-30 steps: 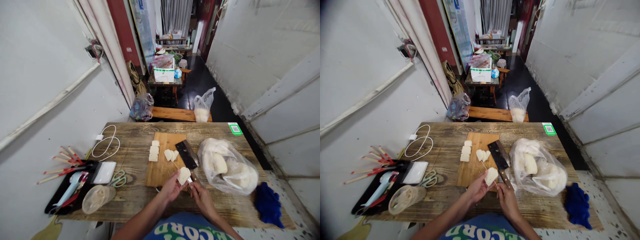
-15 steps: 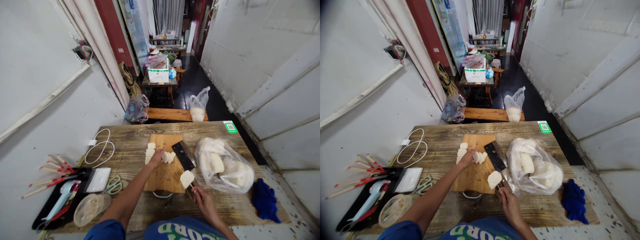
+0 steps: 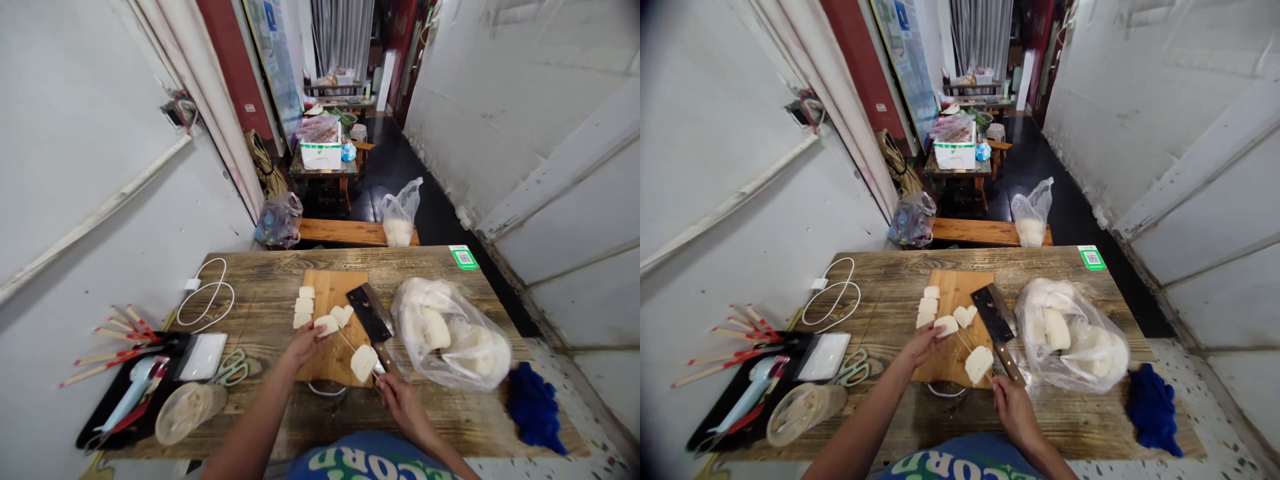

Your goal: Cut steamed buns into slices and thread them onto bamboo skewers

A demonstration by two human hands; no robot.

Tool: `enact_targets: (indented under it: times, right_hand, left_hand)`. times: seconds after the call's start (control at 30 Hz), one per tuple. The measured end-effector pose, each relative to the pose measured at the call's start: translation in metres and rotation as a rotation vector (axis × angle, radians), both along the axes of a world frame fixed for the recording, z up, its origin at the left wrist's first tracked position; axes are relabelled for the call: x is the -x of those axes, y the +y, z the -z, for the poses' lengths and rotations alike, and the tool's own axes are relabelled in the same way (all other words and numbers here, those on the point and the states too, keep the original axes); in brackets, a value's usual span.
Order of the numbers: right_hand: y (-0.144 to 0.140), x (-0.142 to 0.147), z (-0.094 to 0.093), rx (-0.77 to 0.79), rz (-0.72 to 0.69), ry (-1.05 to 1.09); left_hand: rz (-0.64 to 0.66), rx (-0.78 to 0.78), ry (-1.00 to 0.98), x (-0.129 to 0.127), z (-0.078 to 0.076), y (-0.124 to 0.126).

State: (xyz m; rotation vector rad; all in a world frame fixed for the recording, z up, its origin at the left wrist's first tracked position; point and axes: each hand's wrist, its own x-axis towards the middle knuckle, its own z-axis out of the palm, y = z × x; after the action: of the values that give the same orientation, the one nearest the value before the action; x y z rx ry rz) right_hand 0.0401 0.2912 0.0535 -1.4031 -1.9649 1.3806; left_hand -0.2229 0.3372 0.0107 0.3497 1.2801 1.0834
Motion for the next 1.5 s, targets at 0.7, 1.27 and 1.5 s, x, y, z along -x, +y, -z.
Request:
enact_targets:
  times: [0.7,1.27,1.5]
  right_hand:
    - [-0.006,0.003,0.0,-0.025,-0.036,-0.025]
    - [-0.009,0.003,0.002,-0.079,-0.041,-0.059]
    - [-0.01,0.003,-0.001,-0.066,-0.042,-0.064]
  left_hand:
    - [-0.368,0.122,-0.525,-0.031,-0.018,-0.012]
    - [-0.366,0.11,-0.532,-0.028,-0.019,-0.012]
    - [-0.38,0.08,-0.529,-0.029,-0.018,-0.014]
